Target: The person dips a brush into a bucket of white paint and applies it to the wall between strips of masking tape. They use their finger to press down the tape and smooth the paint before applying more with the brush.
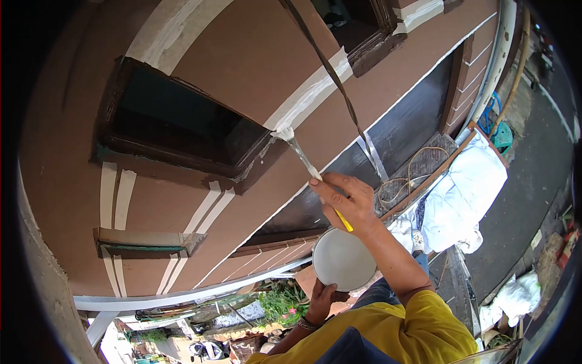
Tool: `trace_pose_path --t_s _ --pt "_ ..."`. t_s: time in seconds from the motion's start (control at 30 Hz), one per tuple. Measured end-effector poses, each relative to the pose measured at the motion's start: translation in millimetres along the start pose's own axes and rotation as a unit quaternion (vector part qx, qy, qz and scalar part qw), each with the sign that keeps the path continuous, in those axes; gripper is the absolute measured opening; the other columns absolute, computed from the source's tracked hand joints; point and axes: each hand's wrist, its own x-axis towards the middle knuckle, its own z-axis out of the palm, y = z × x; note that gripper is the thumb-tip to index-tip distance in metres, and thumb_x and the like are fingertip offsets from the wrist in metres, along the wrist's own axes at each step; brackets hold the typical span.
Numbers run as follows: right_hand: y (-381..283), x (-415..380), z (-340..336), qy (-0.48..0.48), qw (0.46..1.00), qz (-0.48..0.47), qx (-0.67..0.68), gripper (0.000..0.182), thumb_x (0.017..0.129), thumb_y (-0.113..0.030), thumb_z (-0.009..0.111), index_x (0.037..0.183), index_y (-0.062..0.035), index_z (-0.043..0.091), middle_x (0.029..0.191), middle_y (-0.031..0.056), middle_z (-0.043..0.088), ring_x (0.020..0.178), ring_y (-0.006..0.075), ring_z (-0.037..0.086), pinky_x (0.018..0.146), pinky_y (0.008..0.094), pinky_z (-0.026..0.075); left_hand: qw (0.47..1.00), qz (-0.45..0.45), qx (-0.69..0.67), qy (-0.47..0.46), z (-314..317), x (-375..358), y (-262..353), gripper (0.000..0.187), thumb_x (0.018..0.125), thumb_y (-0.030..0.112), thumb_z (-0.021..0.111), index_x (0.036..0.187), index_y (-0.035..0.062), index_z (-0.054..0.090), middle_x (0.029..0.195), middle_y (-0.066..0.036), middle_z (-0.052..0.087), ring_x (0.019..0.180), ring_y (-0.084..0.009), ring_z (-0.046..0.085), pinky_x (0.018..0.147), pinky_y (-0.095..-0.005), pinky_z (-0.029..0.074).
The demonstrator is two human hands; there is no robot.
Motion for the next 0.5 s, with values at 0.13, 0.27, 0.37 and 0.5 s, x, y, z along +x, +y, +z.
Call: trace_pose_path --t_s 0.13,0.27,0.37,0.5 --pt "0 4 -3 0.111 0.987 0.078 0.089 0.047 0.078 0.006 0.07 0.124 -0.0046 0.069 0.106 0.0122 0.065 0.079 0.0185 0.067 0.069 0.0278 0.054 1.0 -0.004 0.004 -0.001 -5 1 -5 0.043 0.1 0.009 0.045 0.141 0.0031 0.037 0.106 -0.018 0.067 0.083 -0.0262 0.072 0.073 -0.0382 0.063" --pt "16 21 -3 0.163 0.976 0.116 0.086 0.039 0.089 0.006 0.065 0.127 -0.001 0.066 0.11 0.0132 0.062 0.079 0.016 0.066 0.072 0.0271 0.053 1.0 -0.007 0.008 0.01 -2 1 -2 0.043 0.099 0.009 0.045 0.141 0.0027 0.037 0.106 -0.019 0.067 0.082 -0.0265 0.072 0.073 -0.0383 0.063" --pt "20 28 -1 0.163 0.975 0.131 0.071 0.038 0.089 0.005 0.066 0.126 -0.0004 0.066 0.109 0.0131 0.063 0.079 0.0168 0.065 0.072 0.027 0.052 1.0 -0.007 0.012 -0.001 -2 1 -1 0.044 0.099 0.01 0.046 0.141 0.0023 0.037 0.106 -0.019 0.067 0.083 -0.0263 0.072 0.073 -0.0382 0.063" --pt "5 18 5 0.113 0.982 0.117 0.092 0.04 0.085 0.006 0.067 0.124 -0.0004 0.068 0.107 0.0132 0.064 0.08 0.0177 0.065 0.072 0.0271 0.053 1.0 -0.004 0.015 -0.004 -3 3 -3 0.045 0.099 0.011 0.047 0.142 0.002 0.037 0.106 -0.019 0.067 0.082 -0.0262 0.072 0.073 -0.0379 0.063"
